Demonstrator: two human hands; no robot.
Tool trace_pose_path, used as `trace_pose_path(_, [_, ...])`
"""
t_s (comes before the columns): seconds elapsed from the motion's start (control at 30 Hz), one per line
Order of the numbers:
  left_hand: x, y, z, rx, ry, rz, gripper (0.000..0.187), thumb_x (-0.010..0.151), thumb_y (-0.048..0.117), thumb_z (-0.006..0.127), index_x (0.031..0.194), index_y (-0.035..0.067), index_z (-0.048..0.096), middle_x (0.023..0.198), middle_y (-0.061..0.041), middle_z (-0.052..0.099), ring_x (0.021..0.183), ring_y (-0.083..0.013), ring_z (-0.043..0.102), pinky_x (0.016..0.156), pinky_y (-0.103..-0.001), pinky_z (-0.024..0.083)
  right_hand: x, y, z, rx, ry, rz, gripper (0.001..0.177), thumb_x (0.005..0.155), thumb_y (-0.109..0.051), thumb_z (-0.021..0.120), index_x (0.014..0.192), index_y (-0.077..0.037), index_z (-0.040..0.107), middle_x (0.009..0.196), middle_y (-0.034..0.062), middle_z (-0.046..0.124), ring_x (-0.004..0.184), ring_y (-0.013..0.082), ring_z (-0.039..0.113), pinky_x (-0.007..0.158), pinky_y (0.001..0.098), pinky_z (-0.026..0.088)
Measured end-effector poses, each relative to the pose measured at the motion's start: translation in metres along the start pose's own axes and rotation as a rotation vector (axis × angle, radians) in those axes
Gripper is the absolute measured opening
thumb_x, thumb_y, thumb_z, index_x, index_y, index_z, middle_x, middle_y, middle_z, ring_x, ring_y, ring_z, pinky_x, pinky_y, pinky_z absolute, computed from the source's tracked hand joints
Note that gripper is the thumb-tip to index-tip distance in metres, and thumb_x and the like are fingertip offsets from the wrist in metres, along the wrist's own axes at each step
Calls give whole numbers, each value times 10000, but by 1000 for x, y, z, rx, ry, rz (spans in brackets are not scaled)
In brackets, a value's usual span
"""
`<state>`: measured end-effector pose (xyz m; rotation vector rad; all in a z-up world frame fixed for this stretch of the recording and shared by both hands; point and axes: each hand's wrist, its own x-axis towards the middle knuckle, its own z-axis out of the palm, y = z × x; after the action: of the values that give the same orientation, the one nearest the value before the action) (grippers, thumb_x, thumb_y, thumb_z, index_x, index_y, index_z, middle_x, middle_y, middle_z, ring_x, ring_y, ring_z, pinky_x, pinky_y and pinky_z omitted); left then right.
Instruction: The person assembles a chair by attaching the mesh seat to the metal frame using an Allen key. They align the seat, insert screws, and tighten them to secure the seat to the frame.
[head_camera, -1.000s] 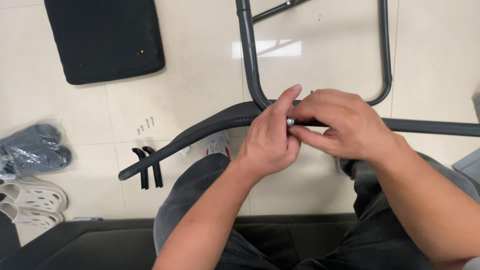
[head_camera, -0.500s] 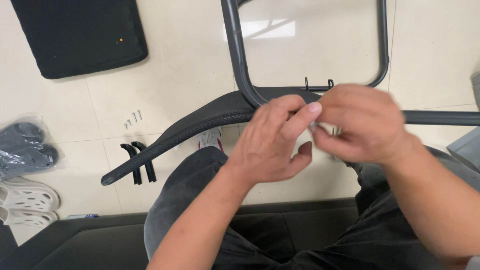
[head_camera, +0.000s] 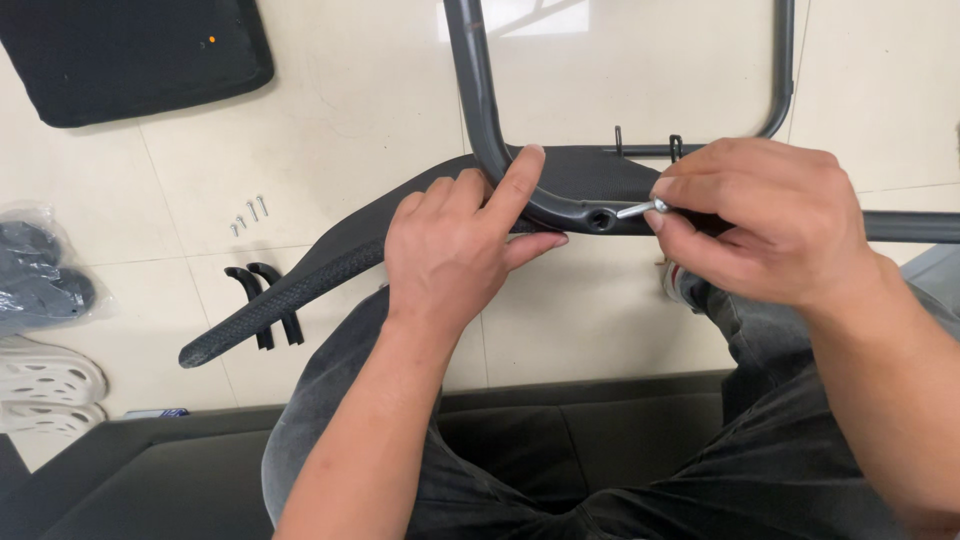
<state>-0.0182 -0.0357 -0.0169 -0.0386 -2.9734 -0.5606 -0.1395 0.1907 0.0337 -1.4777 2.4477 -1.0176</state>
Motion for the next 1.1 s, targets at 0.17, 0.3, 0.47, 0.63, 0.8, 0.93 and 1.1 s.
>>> trace_pose_path(0.17, [0, -4, 2, -9, 36, 34, 735, 724, 616, 778, 1306, 184, 661, 692, 15, 534, 608, -154, 530, 524, -309, 384, 6, -5, 1, -29, 2, -22, 169, 770, 31, 805, 882, 30, 679, 834, 153, 719, 728, 275, 721, 584, 337, 552])
trace_pose_path(0.3, [1, -7, 4, -19, 56, 48, 737, 715, 606, 774, 1292, 161, 663, 684, 11, 537, 598, -151, 533, 511, -305, 394, 8, -6, 4, -34, 2, -64, 176, 754, 35, 803, 866, 36, 667, 816, 149, 713, 696, 272, 708, 578, 342, 550])
trace_pose_path(0.47, [2, -6, 4, -33, 82, 57, 663, 715, 593, 778, 1203, 159, 667, 690, 14, 545, 595, -149, 537, 516, -309, 409, 14, -12, 4, -82, 1, -101, 184, 734, 46, 797, 864, 22, 670, 824, 129, 717, 683, 265, 702, 579, 349, 553])
trace_pose_path(0.63, [4, -6, 5, -46, 92, 67, 638, 716, 592, 785, 1171, 161, 666, 656, 14, 530, 571, -144, 532, 511, -303, 420, 18, -20, 5, -194, -5, -173, 194, 718, 27, 812, 853, -11, 678, 822, 93, 710, 708, 262, 705, 590, 349, 559])
trace_pose_path(0.8, [5, -5, 6, -33, 104, 71, 632, 713, 600, 782, 1151, 162, 658, 664, 12, 541, 584, -151, 549, 516, -308, 428, 19, -23, 7, -256, -20, -220, 192, 714, -8, 821, 854, -37, 693, 857, 69, 693, 763, 251, 699, 625, 351, 563])
trace_pose_path(0.93, [4, -6, 7, -46, 101, 66, 623, 730, 592, 774, 1164, 163, 648, 691, 14, 551, 602, -148, 560, 527, -309, 438, 20, -24, 10, -266, -72, -203, 183, 782, -1, 833, 881, -59, 691, 909, 54, 684, 789, 241, 677, 644, 358, 538])
trace_pose_path(1.1, [4, -5, 6, -48, 100, 61, 619, 739, 602, 758, 1165, 171, 637, 698, 18, 545, 615, -148, 566, 532, -310, 443, 22, -24, 11, -180, -55, -238, 210, 725, -4, 828, 884, -27, 693, 880, 72, 663, 753, 251, 671, 630, 364, 550])
